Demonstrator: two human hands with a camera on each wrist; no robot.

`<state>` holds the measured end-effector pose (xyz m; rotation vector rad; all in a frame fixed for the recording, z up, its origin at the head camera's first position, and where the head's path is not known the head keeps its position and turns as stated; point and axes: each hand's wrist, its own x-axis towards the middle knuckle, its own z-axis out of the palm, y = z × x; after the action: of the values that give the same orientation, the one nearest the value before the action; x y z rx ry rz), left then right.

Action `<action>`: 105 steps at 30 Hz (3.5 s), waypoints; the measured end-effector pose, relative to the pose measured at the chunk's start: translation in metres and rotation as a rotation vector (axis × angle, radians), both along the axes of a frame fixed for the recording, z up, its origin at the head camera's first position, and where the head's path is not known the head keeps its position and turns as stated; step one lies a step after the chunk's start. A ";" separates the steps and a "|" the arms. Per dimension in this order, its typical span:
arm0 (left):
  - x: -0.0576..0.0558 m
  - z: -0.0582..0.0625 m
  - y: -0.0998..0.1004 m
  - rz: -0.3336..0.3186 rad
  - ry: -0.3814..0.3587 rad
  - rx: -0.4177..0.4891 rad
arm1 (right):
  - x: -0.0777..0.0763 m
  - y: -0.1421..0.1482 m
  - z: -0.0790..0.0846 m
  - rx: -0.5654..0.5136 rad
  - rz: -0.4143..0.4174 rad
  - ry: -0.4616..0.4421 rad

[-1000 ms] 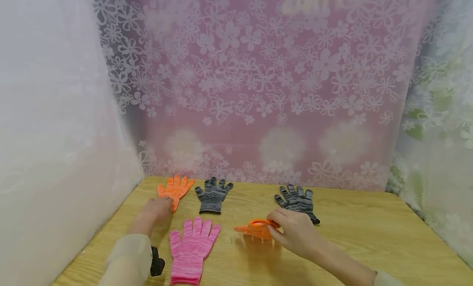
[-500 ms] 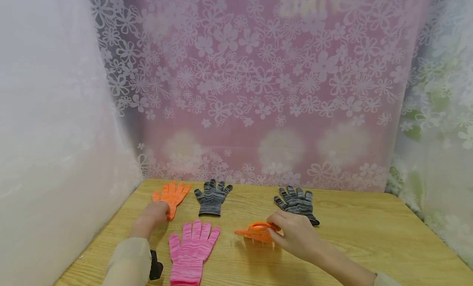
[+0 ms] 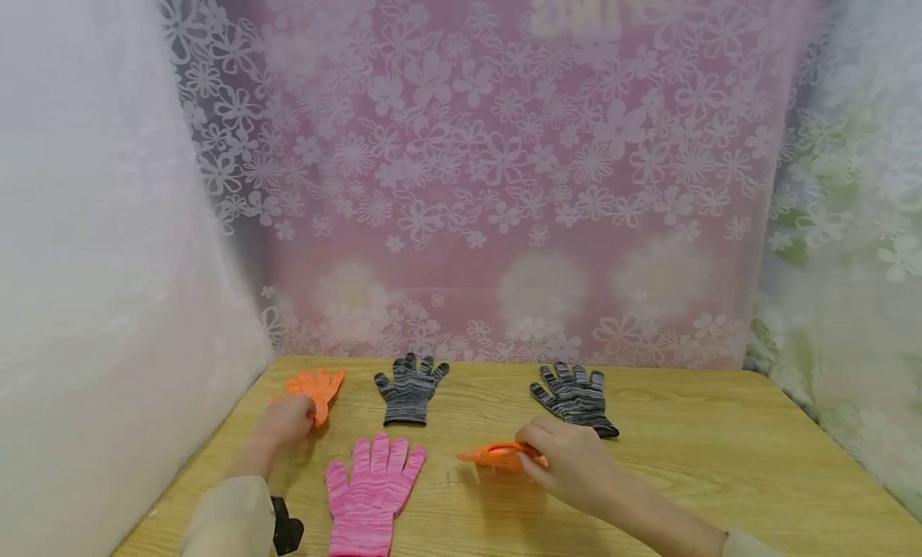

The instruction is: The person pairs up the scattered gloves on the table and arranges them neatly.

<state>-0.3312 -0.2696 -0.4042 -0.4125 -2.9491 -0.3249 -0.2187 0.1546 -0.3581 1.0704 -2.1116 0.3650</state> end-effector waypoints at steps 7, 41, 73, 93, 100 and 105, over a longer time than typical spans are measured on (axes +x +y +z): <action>-0.004 0.042 -0.006 0.019 0.022 0.220 | 0.003 -0.001 -0.010 0.035 0.034 0.004; 0.014 0.117 0.085 -0.102 0.269 0.250 | 0.012 -0.005 -0.059 0.500 0.389 -0.366; 0.086 0.078 0.216 -0.581 0.723 -0.287 | 0.013 0.015 -0.057 0.583 0.450 -0.458; 0.124 0.014 0.220 -0.864 0.594 -0.121 | 0.023 0.018 -0.068 0.585 0.395 -0.152; 0.127 0.006 0.213 -0.931 0.559 -0.234 | 0.022 0.021 -0.070 0.590 0.386 -0.096; 0.125 -0.001 0.215 -0.954 0.596 -0.215 | 0.022 0.025 -0.066 0.601 0.398 -0.203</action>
<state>-0.2058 -0.0548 -0.4051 -1.6031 -2.0257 0.0395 -0.1965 0.1793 -0.4241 1.8826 -2.2388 0.0093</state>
